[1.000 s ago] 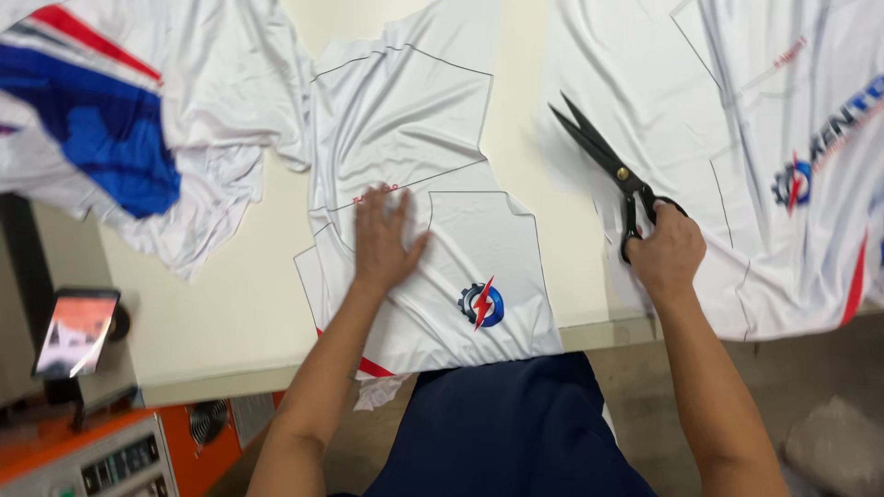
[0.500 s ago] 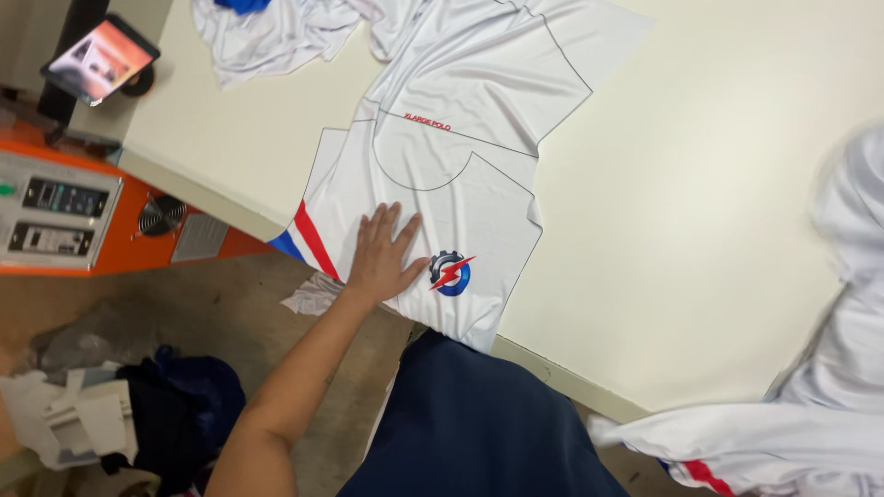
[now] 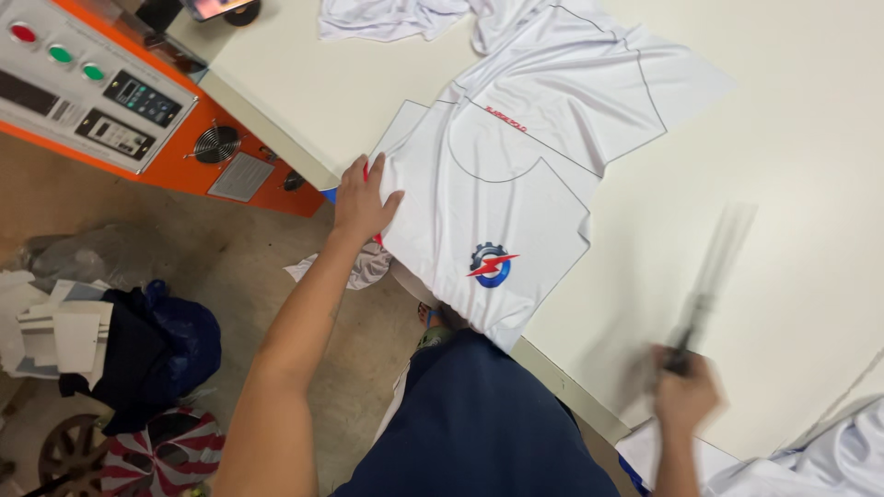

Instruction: The person uses large shears to cut a white polo shirt along pre-drawn black outlines on a white worktable. They trim the side seams and bottom hem, then reposition the fabric to continue cutting along the marked lines. Cut fabric pieces are moved aside as the cutting progresses.

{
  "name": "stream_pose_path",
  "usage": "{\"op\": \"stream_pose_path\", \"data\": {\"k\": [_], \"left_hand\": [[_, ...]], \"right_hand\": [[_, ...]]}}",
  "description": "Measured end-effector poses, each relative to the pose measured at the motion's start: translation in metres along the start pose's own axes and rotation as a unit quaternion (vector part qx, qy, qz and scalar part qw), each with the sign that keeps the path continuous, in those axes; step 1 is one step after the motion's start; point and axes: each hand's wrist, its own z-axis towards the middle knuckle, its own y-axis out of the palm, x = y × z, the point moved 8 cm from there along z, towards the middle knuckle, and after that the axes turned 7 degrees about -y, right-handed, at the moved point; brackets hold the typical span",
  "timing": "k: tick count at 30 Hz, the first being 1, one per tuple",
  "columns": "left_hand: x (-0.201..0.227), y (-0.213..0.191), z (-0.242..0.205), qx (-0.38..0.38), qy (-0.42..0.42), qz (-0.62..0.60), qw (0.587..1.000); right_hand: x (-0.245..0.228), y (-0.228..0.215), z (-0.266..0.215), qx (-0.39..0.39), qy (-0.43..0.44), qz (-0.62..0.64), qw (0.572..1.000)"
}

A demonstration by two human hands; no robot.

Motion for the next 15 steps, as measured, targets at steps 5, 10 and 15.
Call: {"op": "stream_pose_path", "data": {"k": [5,10,15], "left_hand": [[-0.012,-0.002,0.016,-0.044,-0.056,0.025,0.997],[-0.022,0.006,0.021,-0.094,-0.111,-0.034,0.989],[-0.023,0.037,0.023,-0.166,-0.124,-0.122,0.971]], "right_hand": [[-0.15,0.097,-0.041,-0.114,-0.106,-0.024,0.988],[-0.196,0.122,-0.048,-0.179,-0.173,-0.044,0.967],[-0.136,0.139,-0.016,-0.163,-0.162,-0.066,0.971]]}}
